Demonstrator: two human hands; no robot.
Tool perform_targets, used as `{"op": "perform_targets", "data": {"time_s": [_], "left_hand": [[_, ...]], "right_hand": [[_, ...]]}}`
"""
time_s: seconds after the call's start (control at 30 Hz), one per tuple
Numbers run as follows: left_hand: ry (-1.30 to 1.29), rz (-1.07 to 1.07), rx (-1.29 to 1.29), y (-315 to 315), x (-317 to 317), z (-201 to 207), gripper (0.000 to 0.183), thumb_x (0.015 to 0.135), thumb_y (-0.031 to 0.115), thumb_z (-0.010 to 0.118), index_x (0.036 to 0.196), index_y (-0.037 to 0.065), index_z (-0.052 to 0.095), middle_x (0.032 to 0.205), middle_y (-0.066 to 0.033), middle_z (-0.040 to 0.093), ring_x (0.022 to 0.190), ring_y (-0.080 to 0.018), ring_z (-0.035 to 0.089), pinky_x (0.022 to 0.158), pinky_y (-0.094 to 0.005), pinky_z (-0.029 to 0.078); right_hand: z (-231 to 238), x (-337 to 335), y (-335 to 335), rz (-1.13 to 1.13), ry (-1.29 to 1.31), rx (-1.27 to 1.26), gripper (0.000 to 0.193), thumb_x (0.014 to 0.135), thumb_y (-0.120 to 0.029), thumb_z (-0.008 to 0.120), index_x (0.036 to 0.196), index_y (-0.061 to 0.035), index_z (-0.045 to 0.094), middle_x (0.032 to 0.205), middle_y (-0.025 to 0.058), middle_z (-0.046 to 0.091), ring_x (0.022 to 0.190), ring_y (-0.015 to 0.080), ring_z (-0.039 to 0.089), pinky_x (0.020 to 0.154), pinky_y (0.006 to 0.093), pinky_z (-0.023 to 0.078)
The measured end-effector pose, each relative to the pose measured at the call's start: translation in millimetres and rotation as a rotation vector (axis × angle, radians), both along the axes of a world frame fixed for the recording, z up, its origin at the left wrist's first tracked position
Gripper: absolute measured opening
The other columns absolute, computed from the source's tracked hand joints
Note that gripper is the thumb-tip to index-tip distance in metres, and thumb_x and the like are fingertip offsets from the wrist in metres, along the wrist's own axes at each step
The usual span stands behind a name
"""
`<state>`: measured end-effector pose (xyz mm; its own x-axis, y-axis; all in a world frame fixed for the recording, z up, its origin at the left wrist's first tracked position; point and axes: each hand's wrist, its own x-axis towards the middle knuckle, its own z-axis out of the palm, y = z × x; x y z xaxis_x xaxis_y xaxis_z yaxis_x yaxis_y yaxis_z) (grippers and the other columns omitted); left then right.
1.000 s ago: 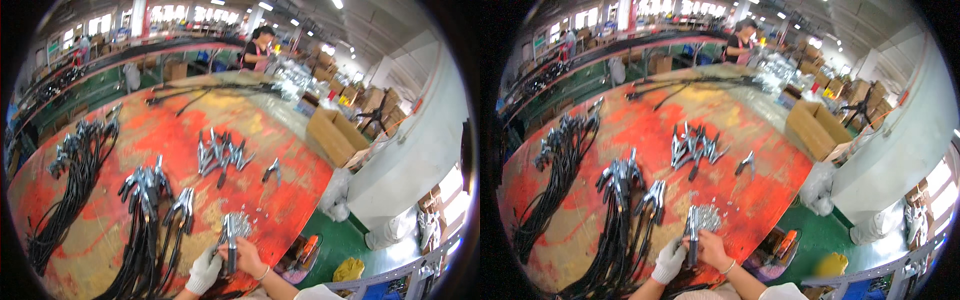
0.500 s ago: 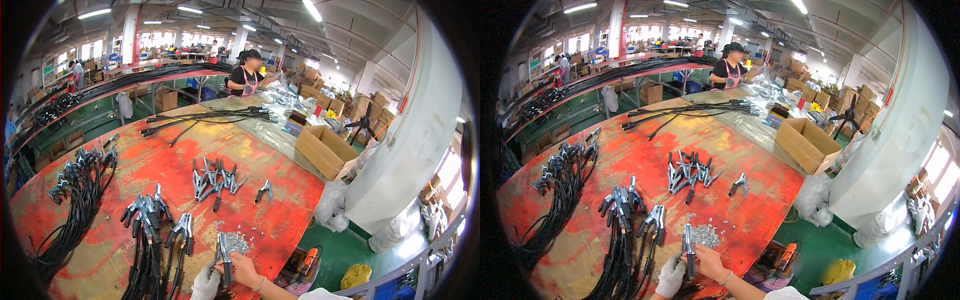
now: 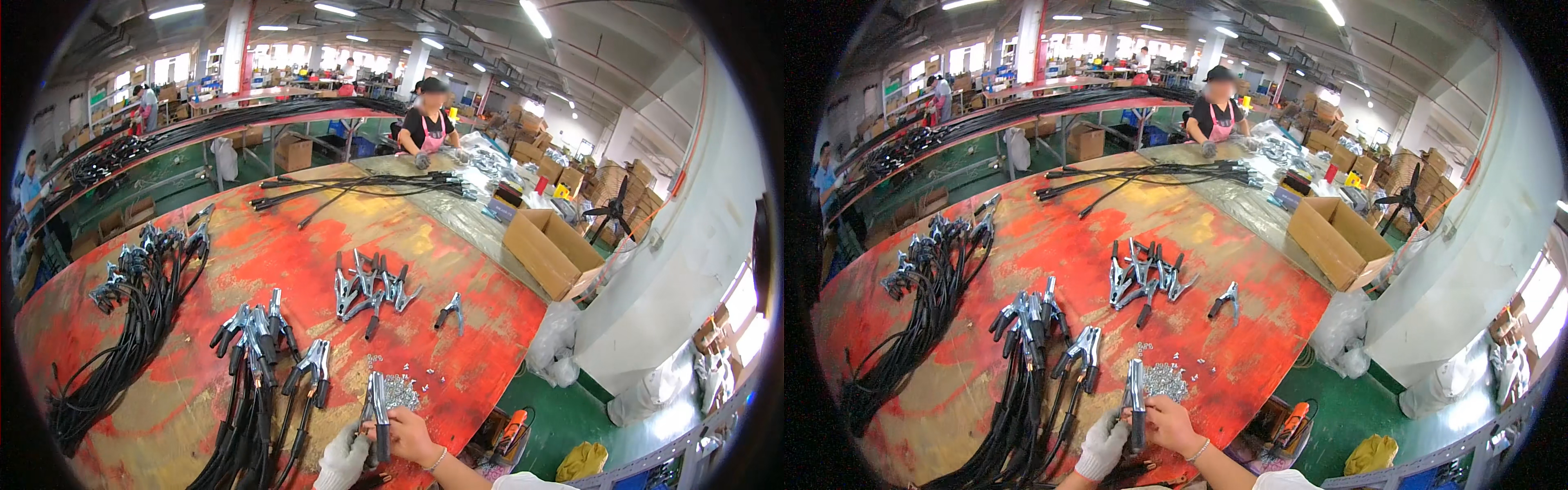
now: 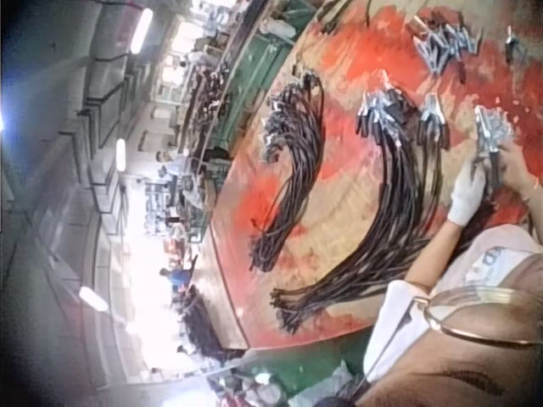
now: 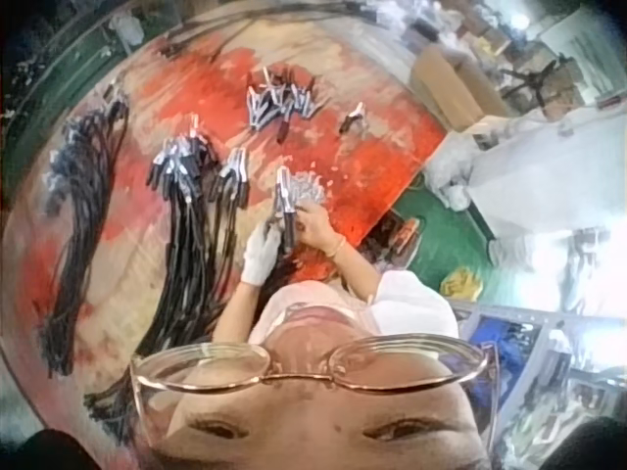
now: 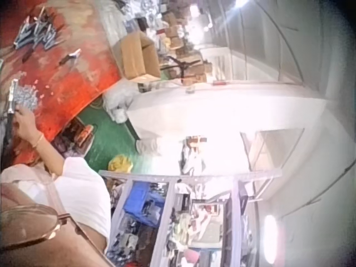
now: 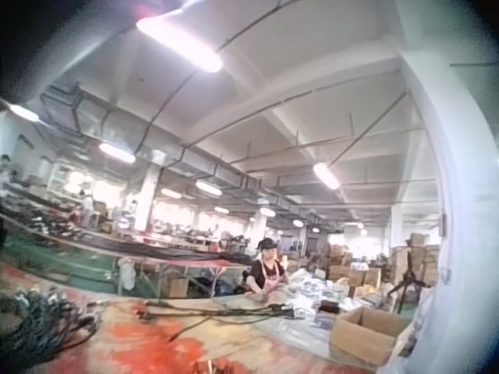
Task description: Assemble jumper cable clamps by attaching cables and inserting small metal pins/components.
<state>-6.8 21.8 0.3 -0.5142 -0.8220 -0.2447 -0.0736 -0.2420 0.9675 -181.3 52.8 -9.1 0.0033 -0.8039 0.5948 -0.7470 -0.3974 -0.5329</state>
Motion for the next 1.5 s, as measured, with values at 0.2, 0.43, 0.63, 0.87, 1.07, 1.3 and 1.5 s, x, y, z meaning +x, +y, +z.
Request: {"op": "perform_targets", "data": {"time_s": [0.2,0.43,0.63,0.87,1.07,1.3,1.5], "left_hand": [[-0.14,-0.053,-0.164,-1.0,-1.1,13.5,0.034,0.093,0.018,0.051,0.122,0.0,0.055,0.087,-0.0151,0.066,0.079,-0.0207,0.065,0.072,-0.0351,0.051],[-0.138,-0.052,-0.174,0.4,5.3,17.6,0.038,0.094,0.013,0.047,0.129,-0.002,0.049,0.075,-0.0091,0.065,0.061,-0.014,0.062,0.059,-0.0296,0.052],[-0.066,-0.023,-0.146,-1.5,2.6,8.1,0.038,0.095,0.012,0.047,0.13,-0.003,0.048,0.076,-0.0076,0.065,0.062,-0.0123,0.062,0.058,-0.0281,0.051],[-0.118,-0.007,-0.182,-10.6,1.3,22.8,0.036,0.096,0.01,0.046,0.13,-0.002,0.047,0.077,-0.0067,0.065,0.061,-0.01,0.06,0.057,-0.0264,0.051],[-0.654,0.247,-0.751,-69.2,22.4,54.7,0.038,0.095,0.022,0.05,0.13,0.008,0.047,0.075,-0.014,0.067,0.061,-0.0271,0.067,0.055,-0.0404,0.051],[-1.531,0.085,-0.589,-112.7,9.5,26.6,0.047,0.092,0.042,0.051,0.124,0.008,0.051,0.074,-0.0138,0.069,0.068,-0.0307,0.069,0.056,-0.0438,0.053],[-1.136,0.041,-1.08,-34.5,39.9,35.2,0.039,0.082,0.024,0.066,0.117,0.008,0.059,0.079,-0.0102,0.067,0.068,-0.0269,0.065,0.063,-0.0384,0.052]], "right_hand": [[-4.6,-2.7,13.5,-0.038,0.045,0.187,0.021,0.077,-0.014,0.076,0.098,-0.016,0.074,0.091,0.0064,0.063,0.077,0.0246,0.059,0.064,0.0345,0.049],[12.4,16.9,13.8,0.018,-0.15,0.193,0.015,0.08,-0.005,0.072,0.096,-0.0054,0.071,0.091,0.0099,0.064,0.085,0.0248,0.062,0.073,0.0337,0.051],[9.7,8.6,9.0,0.046,-0.156,0.133,0.019,0.077,-0.001,0.072,0.096,-0.0038,0.069,0.091,0.0106,0.063,0.079,0.0237,0.063,0.068,0.0314,0.052],[-5.9,-22.6,16.9,-0.062,-0.02,0.177,0.021,0.077,-0.013,0.075,0.096,-0.0087,0.068,0.094,0.0099,0.066,0.084,0.0273,0.064,0.069,0.0345,0.053],[13.1,-160.4,-61.3,-0.396,0.211,0.123,0.032,0.085,-0.024,0.067,0.114,-0.0109,0.063,0.116,0.017,0.058,0.112,0.034,0.054,0.095,0.0411,0.044],[-34.8,-265.6,-137.2,-0.688,0.256,0.459,0.052,0.085,-0.055,0.061,0.127,-0.0253,0.057,0.142,0.0229,0.035,0.128,0.0434,0.038,0.105,0.0514,0.032],[-62.1,-296.0,-153.2,-0.55,0.381,0.422,0.047,0.086,-0.042,0.067,0.111,-0.0029,0.058,0.107,0.0215,0.06,0.106,0.0372,0.054,0.094,0.0442,0.043]]}}
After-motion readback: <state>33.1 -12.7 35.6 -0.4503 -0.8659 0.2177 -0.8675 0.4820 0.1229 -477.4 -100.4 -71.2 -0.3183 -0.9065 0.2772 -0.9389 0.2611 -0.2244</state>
